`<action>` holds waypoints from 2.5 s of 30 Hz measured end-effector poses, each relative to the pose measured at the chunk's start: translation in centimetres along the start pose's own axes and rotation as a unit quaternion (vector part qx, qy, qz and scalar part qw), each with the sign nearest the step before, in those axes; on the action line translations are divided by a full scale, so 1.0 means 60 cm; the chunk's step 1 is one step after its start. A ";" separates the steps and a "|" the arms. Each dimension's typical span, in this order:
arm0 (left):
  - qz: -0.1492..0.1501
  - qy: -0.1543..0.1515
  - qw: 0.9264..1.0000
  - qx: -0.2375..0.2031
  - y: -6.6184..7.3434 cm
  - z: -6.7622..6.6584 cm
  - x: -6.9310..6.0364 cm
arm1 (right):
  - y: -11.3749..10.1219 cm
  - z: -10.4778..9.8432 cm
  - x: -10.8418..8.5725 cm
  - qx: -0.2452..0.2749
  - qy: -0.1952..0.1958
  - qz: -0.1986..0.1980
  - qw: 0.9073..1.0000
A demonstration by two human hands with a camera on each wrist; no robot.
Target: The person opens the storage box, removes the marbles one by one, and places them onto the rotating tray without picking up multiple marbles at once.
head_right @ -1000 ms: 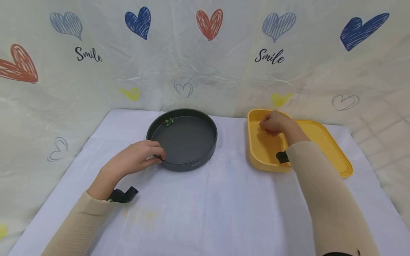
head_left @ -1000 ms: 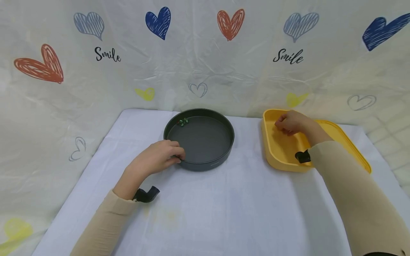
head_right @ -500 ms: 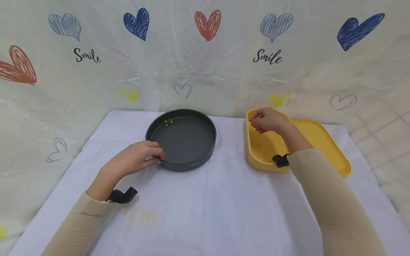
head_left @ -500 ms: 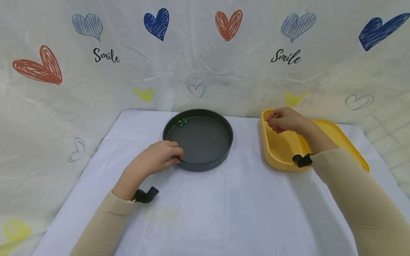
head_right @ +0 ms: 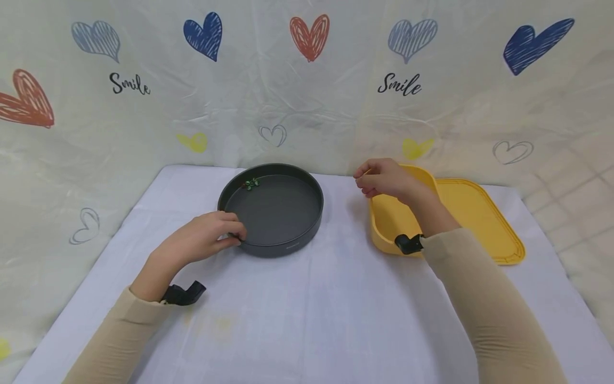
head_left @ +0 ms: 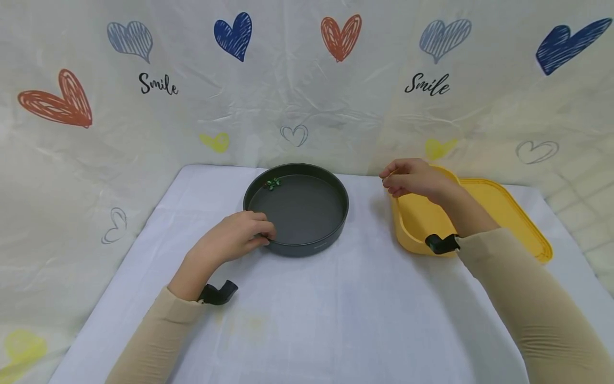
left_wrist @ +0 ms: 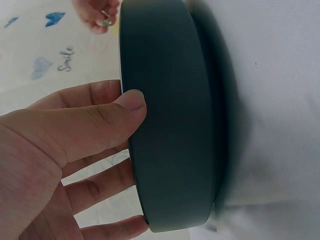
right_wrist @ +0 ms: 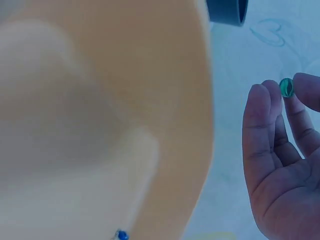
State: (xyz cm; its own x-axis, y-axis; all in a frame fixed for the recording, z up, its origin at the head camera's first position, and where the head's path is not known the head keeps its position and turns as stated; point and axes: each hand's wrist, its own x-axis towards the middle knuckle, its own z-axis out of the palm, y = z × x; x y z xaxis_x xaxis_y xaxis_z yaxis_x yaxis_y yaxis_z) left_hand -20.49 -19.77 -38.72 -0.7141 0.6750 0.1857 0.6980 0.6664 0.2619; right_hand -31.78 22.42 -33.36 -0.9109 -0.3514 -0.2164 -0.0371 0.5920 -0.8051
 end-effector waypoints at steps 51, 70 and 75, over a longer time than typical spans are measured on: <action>0.007 0.007 1.000 -0.001 0.005 -0.003 0.000 | -0.086 0.190 0.049 -0.005 -0.126 -0.098 0.987; -0.006 -0.005 1.000 0.005 0.004 -0.004 0.000 | -0.099 0.262 0.068 -0.166 -0.141 -0.128 0.968; -0.003 -0.002 1.000 0.004 0.003 -0.003 0.001 | -0.102 0.270 0.068 -0.183 -0.148 -0.120 0.964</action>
State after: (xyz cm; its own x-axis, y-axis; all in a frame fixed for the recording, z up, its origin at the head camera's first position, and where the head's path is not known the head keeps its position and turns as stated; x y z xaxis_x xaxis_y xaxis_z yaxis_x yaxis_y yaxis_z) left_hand -20.40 -19.66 -38.52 -0.7185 0.6718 0.1798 0.6936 0.6734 0.2559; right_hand -28.62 5.60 -38.31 -0.7026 -0.6701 -0.2396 -0.4243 0.6648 -0.6149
